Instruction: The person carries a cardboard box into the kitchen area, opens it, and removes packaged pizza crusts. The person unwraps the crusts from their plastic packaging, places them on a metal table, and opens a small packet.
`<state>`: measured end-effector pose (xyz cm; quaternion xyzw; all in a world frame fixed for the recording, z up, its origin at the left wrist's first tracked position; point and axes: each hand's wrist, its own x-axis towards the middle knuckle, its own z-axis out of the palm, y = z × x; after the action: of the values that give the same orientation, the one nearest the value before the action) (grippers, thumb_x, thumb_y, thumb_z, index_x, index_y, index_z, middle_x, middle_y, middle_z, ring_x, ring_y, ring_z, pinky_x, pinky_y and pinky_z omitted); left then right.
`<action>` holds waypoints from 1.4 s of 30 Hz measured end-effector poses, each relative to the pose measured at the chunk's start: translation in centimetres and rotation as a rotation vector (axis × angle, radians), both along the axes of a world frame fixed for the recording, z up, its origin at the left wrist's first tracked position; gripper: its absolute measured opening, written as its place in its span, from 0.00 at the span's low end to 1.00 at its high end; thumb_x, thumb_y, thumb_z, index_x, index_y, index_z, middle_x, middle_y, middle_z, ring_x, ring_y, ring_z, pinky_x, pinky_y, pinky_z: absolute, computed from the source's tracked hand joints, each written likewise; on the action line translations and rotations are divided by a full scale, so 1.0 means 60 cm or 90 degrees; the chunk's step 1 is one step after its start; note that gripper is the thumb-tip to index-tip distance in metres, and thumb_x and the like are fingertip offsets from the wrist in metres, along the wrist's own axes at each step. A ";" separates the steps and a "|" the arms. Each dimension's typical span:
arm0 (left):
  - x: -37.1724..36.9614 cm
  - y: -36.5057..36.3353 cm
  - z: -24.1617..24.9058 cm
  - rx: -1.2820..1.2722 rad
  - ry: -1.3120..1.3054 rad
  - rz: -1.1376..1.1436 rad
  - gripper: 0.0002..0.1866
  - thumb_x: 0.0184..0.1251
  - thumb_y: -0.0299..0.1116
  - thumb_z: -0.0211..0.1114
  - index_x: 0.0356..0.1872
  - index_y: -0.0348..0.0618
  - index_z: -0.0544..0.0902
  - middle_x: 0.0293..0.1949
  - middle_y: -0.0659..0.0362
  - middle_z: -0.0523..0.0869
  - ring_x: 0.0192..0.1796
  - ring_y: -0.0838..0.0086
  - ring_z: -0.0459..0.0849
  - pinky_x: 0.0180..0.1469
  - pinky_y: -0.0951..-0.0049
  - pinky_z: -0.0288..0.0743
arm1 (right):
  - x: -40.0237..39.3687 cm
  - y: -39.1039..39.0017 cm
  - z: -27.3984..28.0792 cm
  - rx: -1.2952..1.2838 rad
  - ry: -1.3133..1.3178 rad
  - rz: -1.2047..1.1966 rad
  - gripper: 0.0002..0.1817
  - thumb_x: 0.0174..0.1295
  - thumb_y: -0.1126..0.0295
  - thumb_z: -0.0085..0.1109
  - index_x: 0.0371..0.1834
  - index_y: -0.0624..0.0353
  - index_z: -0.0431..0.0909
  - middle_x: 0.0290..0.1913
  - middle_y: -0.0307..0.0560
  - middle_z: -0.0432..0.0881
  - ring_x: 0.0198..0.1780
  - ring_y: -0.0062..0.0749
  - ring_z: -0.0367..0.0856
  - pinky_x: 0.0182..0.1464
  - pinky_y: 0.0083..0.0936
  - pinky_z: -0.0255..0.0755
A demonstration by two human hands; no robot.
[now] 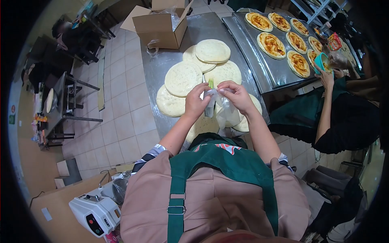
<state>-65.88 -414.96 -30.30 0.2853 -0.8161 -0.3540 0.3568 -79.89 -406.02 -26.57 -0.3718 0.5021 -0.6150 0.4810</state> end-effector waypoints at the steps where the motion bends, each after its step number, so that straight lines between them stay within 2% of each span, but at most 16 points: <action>1: 0.001 0.001 -0.001 -0.006 0.028 -0.012 0.10 0.44 0.28 0.59 0.32 0.41 0.77 0.41 0.54 0.78 0.43 0.61 0.77 0.45 0.69 0.69 | -0.003 0.001 0.006 0.039 0.038 -0.003 0.04 0.52 0.77 0.53 0.31 0.62 0.75 0.35 0.39 0.75 0.37 0.18 0.72 0.43 0.14 0.64; 5: 0.001 0.008 -0.003 0.049 0.054 -0.003 0.13 0.46 0.28 0.59 0.36 0.41 0.75 0.42 0.53 0.78 0.42 0.60 0.77 0.45 0.68 0.69 | -0.020 0.005 0.002 0.069 0.066 0.038 0.06 0.52 0.74 0.53 0.32 0.62 0.76 0.32 0.39 0.77 0.35 0.17 0.72 0.41 0.14 0.65; 8: 0.000 0.009 -0.002 0.038 0.063 -0.005 0.13 0.46 0.27 0.59 0.36 0.41 0.72 0.42 0.53 0.78 0.41 0.59 0.77 0.43 0.68 0.70 | -0.023 -0.002 -0.002 0.054 0.050 0.029 0.06 0.50 0.73 0.53 0.30 0.62 0.76 0.31 0.38 0.77 0.33 0.18 0.72 0.39 0.15 0.66; 9: 0.000 0.007 -0.001 -0.025 0.060 -0.014 0.12 0.45 0.26 0.60 0.34 0.41 0.71 0.42 0.53 0.78 0.40 0.59 0.77 0.42 0.67 0.70 | -0.019 -0.006 -0.005 0.053 0.051 0.030 0.06 0.50 0.73 0.53 0.30 0.62 0.76 0.31 0.38 0.77 0.33 0.18 0.72 0.39 0.15 0.66; 12: -0.001 0.009 0.000 -0.107 0.054 -0.020 0.10 0.45 0.25 0.60 0.31 0.42 0.70 0.42 0.54 0.78 0.38 0.59 0.77 0.39 0.67 0.70 | 0.000 -0.019 -0.006 0.084 0.150 -0.071 0.08 0.49 0.71 0.53 0.30 0.62 0.76 0.30 0.42 0.78 0.31 0.22 0.74 0.37 0.19 0.67; 14: -0.001 0.011 0.000 -0.124 0.050 -0.017 0.10 0.45 0.25 0.60 0.30 0.42 0.70 0.42 0.54 0.78 0.37 0.59 0.77 0.37 0.67 0.70 | 0.006 -0.016 0.006 0.057 0.427 -0.061 0.09 0.47 0.68 0.55 0.29 0.62 0.77 0.28 0.47 0.79 0.30 0.28 0.77 0.35 0.22 0.69; 15: 0.000 0.010 0.000 -0.130 0.058 -0.026 0.09 0.45 0.26 0.61 0.29 0.43 0.71 0.42 0.54 0.78 0.36 0.59 0.78 0.37 0.68 0.70 | 0.004 -0.017 0.001 0.087 0.424 -0.032 0.11 0.46 0.67 0.57 0.30 0.62 0.77 0.27 0.52 0.78 0.31 0.33 0.78 0.36 0.24 0.69; 21: 0.010 0.011 0.010 -0.218 0.037 -0.052 0.07 0.46 0.27 0.61 0.28 0.45 0.76 0.41 0.55 0.79 0.34 0.63 0.78 0.35 0.70 0.71 | 0.004 -0.012 0.000 0.144 0.439 -0.016 0.10 0.47 0.68 0.57 0.31 0.62 0.77 0.27 0.53 0.78 0.31 0.37 0.77 0.35 0.25 0.68; 25: 0.014 0.007 0.001 -0.284 0.034 -0.066 0.08 0.43 0.27 0.62 0.29 0.46 0.78 0.40 0.57 0.79 0.34 0.66 0.79 0.34 0.72 0.71 | 0.004 -0.009 -0.003 0.069 0.457 0.020 0.08 0.48 0.69 0.56 0.29 0.63 0.77 0.27 0.54 0.77 0.30 0.39 0.77 0.36 0.26 0.68; 27: 0.017 0.008 0.000 -0.309 0.021 -0.075 0.09 0.42 0.27 0.62 0.29 0.46 0.78 0.40 0.57 0.79 0.33 0.66 0.79 0.34 0.72 0.71 | 0.003 -0.007 0.003 0.119 0.546 0.051 0.07 0.49 0.70 0.54 0.28 0.63 0.76 0.29 0.54 0.76 0.31 0.40 0.76 0.36 0.26 0.67; 31: 0.016 0.003 0.001 -0.398 0.002 -0.105 0.09 0.42 0.29 0.60 0.29 0.50 0.78 0.42 0.59 0.79 0.30 0.68 0.78 0.34 0.72 0.71 | 0.001 -0.014 -0.024 0.053 0.556 -0.048 0.07 0.50 0.71 0.54 0.27 0.64 0.74 0.29 0.51 0.76 0.31 0.36 0.75 0.36 0.27 0.67; 33: 0.013 0.006 0.007 -0.374 -0.017 -0.104 0.08 0.42 0.29 0.61 0.28 0.49 0.78 0.41 0.58 0.79 0.30 0.67 0.78 0.34 0.72 0.71 | -0.001 -0.020 -0.040 0.059 0.270 -0.055 0.06 0.52 0.71 0.53 0.29 0.62 0.73 0.29 0.43 0.76 0.31 0.26 0.73 0.34 0.22 0.66; 34: 0.011 0.007 0.010 -0.349 -0.036 -0.101 0.08 0.42 0.29 0.61 0.28 0.47 0.78 0.40 0.58 0.79 0.30 0.66 0.78 0.34 0.71 0.71 | -0.002 -0.018 -0.035 0.058 0.270 -0.055 0.06 0.52 0.71 0.53 0.29 0.62 0.73 0.29 0.43 0.76 0.31 0.26 0.73 0.34 0.22 0.66; 36: 0.003 0.011 0.010 -0.296 -0.054 -0.091 0.07 0.42 0.29 0.60 0.27 0.46 0.78 0.39 0.57 0.79 0.30 0.64 0.78 0.34 0.70 0.71 | -0.002 -0.010 -0.023 0.117 0.088 0.010 0.04 0.54 0.72 0.51 0.30 0.59 0.72 0.27 0.36 0.73 0.31 0.17 0.70 0.33 0.15 0.64; 38: 0.000 0.009 0.005 -0.241 -0.072 -0.081 0.06 0.43 0.29 0.60 0.26 0.44 0.78 0.38 0.56 0.79 0.31 0.63 0.78 0.34 0.69 0.71 | -0.002 -0.006 -0.024 0.108 0.031 0.012 0.04 0.55 0.71 0.51 0.30 0.59 0.72 0.28 0.34 0.73 0.31 0.15 0.69 0.33 0.13 0.63; 42: -0.002 0.004 -0.004 -0.199 -0.236 -0.103 0.08 0.42 0.28 0.59 0.28 0.42 0.78 0.33 0.55 0.78 0.31 0.61 0.78 0.33 0.67 0.72 | -0.003 0.003 -0.017 0.093 -0.121 0.025 0.06 0.55 0.69 0.52 0.32 0.59 0.71 0.29 0.33 0.72 0.31 0.13 0.68 0.34 0.11 0.62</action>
<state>-66.00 -414.69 -30.56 0.2205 -0.9326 -0.1925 0.2111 -80.09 -405.87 -27.56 -0.2856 0.4906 -0.5998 0.5639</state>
